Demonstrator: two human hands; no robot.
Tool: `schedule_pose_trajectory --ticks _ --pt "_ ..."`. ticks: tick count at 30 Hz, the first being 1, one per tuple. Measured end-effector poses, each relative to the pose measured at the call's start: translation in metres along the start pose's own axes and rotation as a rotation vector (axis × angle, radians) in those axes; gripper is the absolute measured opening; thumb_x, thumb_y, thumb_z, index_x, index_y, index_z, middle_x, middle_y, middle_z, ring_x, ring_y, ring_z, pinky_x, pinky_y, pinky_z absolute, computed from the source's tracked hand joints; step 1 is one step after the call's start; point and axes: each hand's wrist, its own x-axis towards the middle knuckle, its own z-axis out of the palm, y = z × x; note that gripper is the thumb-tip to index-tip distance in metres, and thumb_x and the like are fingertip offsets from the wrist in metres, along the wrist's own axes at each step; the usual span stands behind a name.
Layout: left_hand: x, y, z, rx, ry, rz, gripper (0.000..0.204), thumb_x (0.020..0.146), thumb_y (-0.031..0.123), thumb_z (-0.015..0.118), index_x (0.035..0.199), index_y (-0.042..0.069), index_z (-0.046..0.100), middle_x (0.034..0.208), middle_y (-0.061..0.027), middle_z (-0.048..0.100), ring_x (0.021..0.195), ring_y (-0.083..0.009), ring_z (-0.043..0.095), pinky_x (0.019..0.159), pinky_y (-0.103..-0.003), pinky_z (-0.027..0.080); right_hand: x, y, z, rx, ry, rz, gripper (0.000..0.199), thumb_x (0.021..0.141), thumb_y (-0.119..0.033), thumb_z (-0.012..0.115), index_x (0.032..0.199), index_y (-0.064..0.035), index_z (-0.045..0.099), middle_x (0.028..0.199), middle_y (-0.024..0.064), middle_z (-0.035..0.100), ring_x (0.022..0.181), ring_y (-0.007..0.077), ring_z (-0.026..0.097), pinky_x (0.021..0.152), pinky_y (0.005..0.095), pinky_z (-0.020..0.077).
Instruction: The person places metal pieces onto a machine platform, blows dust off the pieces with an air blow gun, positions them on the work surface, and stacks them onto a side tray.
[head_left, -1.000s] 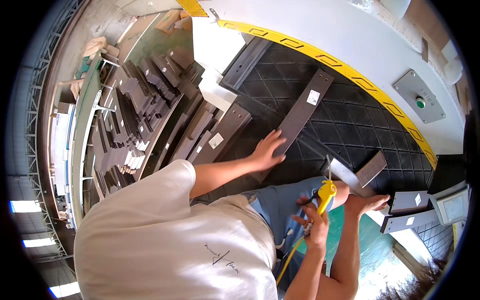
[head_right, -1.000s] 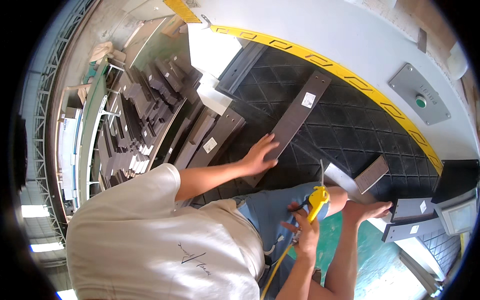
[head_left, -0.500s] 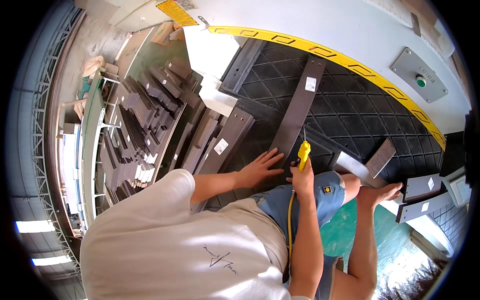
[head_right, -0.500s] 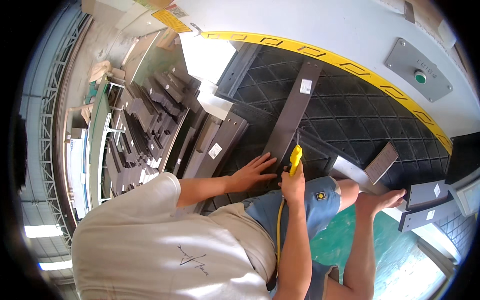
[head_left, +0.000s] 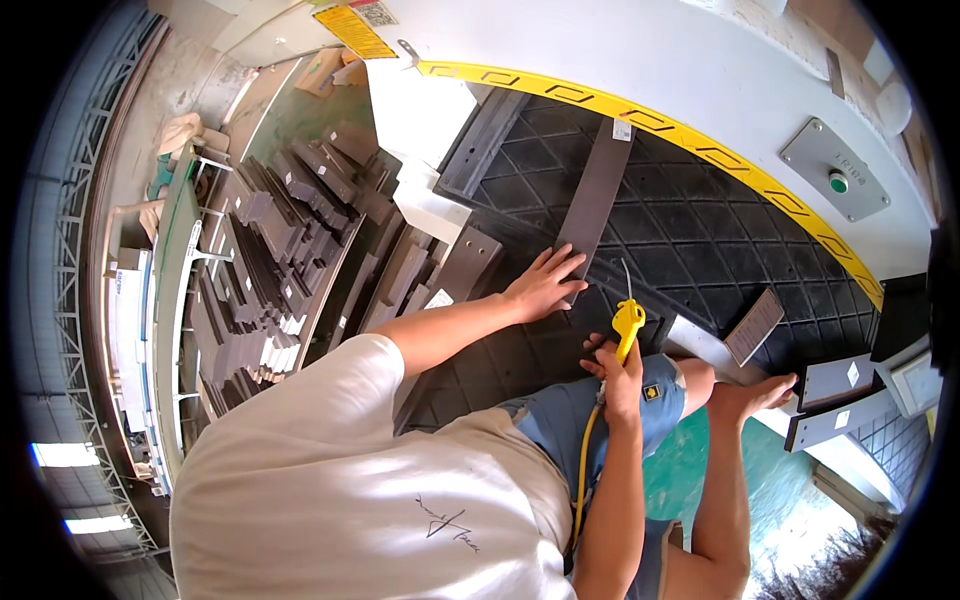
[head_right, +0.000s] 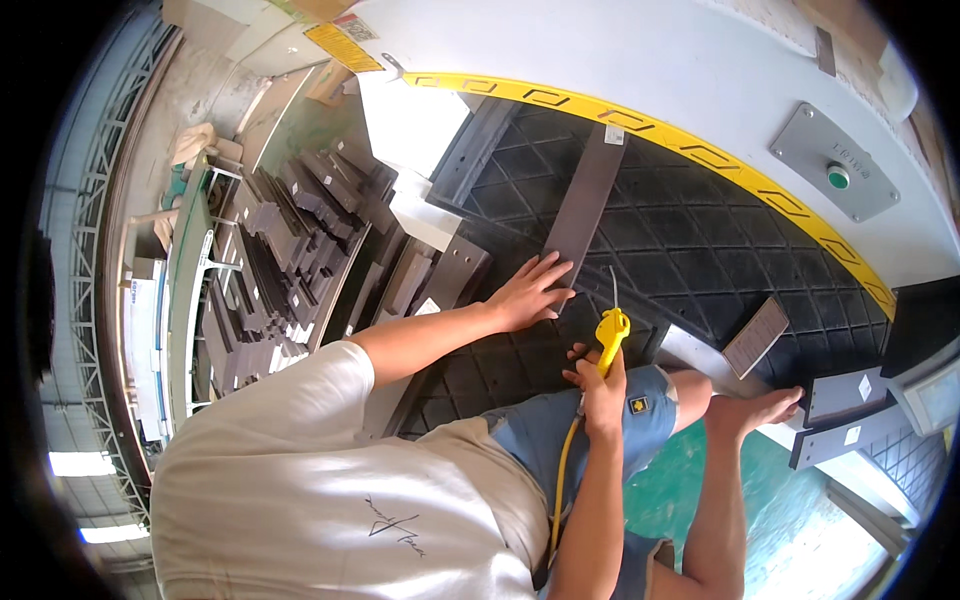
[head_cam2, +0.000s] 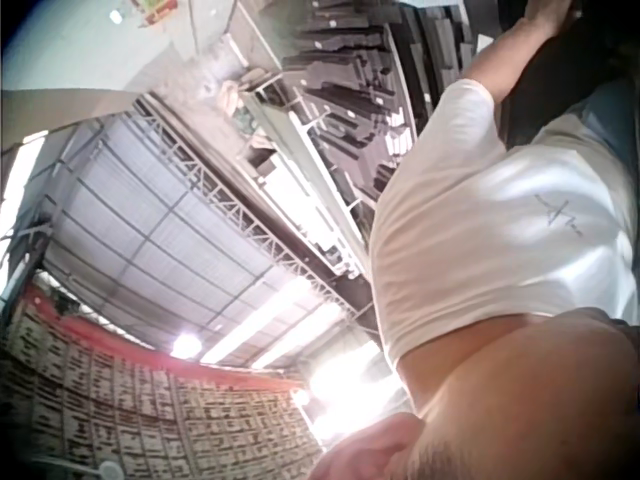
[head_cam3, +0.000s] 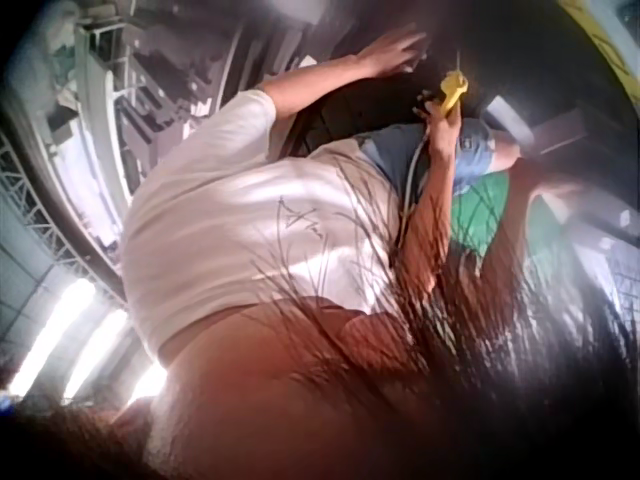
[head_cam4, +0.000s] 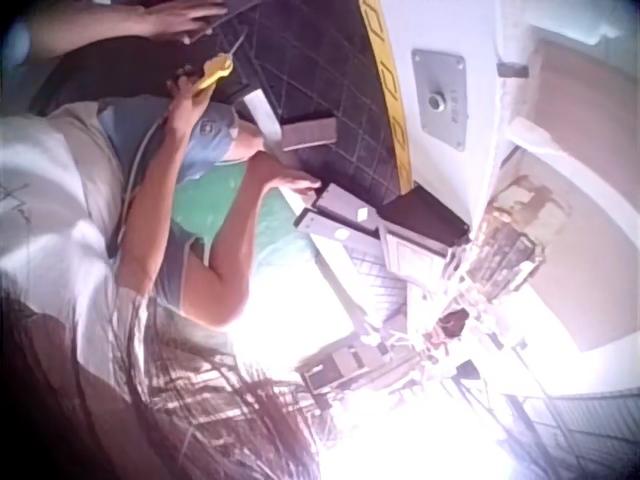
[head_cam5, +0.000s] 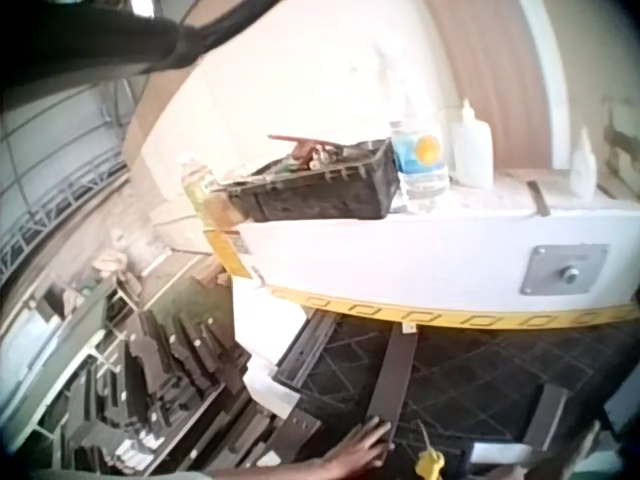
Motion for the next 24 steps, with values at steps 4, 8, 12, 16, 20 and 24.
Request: schedule_pose_trajectory --ticks 4,8,12,16,20,24 --pt "-0.016 -0.015 0.008 0.044 0.068 -0.008 0.058 0.094 0.027 0.08 0.148 0.012 0.063 0.171 -0.0152 0.039 0.163 -0.0386 0.027 0.132 -0.051 0.029 -0.02 -0.007 -0.004 0.059 0.017 -0.053 0.046 0.098 0.0 0.059 0.143 -0.0035 0.052 0.131 0.0154 0.068 0.118 0.0271 0.07 0.093 0.0415 0.0634" --pt "-0.026 -0.028 0.005 0.029 0.084 -0.048 0.062 0.094 0.027 0.079 0.15 0.007 0.06 0.169 -0.0146 0.044 0.161 -0.0348 0.034 0.132 -0.048 0.032 -0.046 -0.025 -0.015 0.143 0.056 -0.083 0.061 0.097 0.0 0.059 0.157 -0.0044 0.043 0.132 0.0178 0.069 0.12 0.029 0.07 0.093 0.0433 0.0644" --pt "-0.026 -0.028 0.004 0.034 0.09 -0.038 0.063 0.094 0.027 0.079 0.15 0.005 0.059 0.167 -0.015 0.047 0.16 -0.0352 0.036 0.131 -0.048 0.034 -0.063 -0.04 -0.034 0.085 0.145 -0.127 0.061 0.097 0.0 0.058 0.156 -0.0064 0.044 0.129 0.017 0.07 0.118 0.0281 0.071 0.085 0.0435 0.0675" --pt "-0.027 -0.025 0.0 0.045 0.108 -0.022 0.062 0.095 0.028 0.077 0.15 0.005 0.059 0.166 -0.0163 0.047 0.159 -0.037 0.036 0.131 -0.048 0.034 -0.074 -0.076 -0.031 0.093 0.208 -0.176 0.061 0.096 0.001 0.056 0.155 -0.0051 0.043 0.128 0.0185 0.069 0.119 0.0298 0.071 0.081 0.0422 0.07" --pt "-0.026 -0.023 -0.002 0.034 0.127 0.002 0.061 0.096 0.029 0.077 0.15 0.004 0.06 0.166 -0.0173 0.047 0.159 -0.0377 0.036 0.13 -0.048 0.034 -0.085 -0.112 -0.025 0.102 0.154 -0.336 0.059 0.094 0.004 0.052 0.152 -0.0011 0.042 0.131 0.0229 0.066 0.126 0.0367 0.07 0.079 0.0432 0.0709" --pt "-0.031 -0.028 0.003 0.033 0.129 0.001 0.061 0.095 0.028 0.078 0.149 0.006 0.062 0.166 -0.0178 0.047 0.159 -0.0377 0.037 0.131 -0.048 0.033 -0.1 -0.162 -0.016 0.048 0.183 -0.47 0.08 0.093 -0.001 0.054 0.168 -0.003 0.025 0.138 0.0265 0.062 0.127 0.0399 0.069 0.069 0.0437 0.0716"
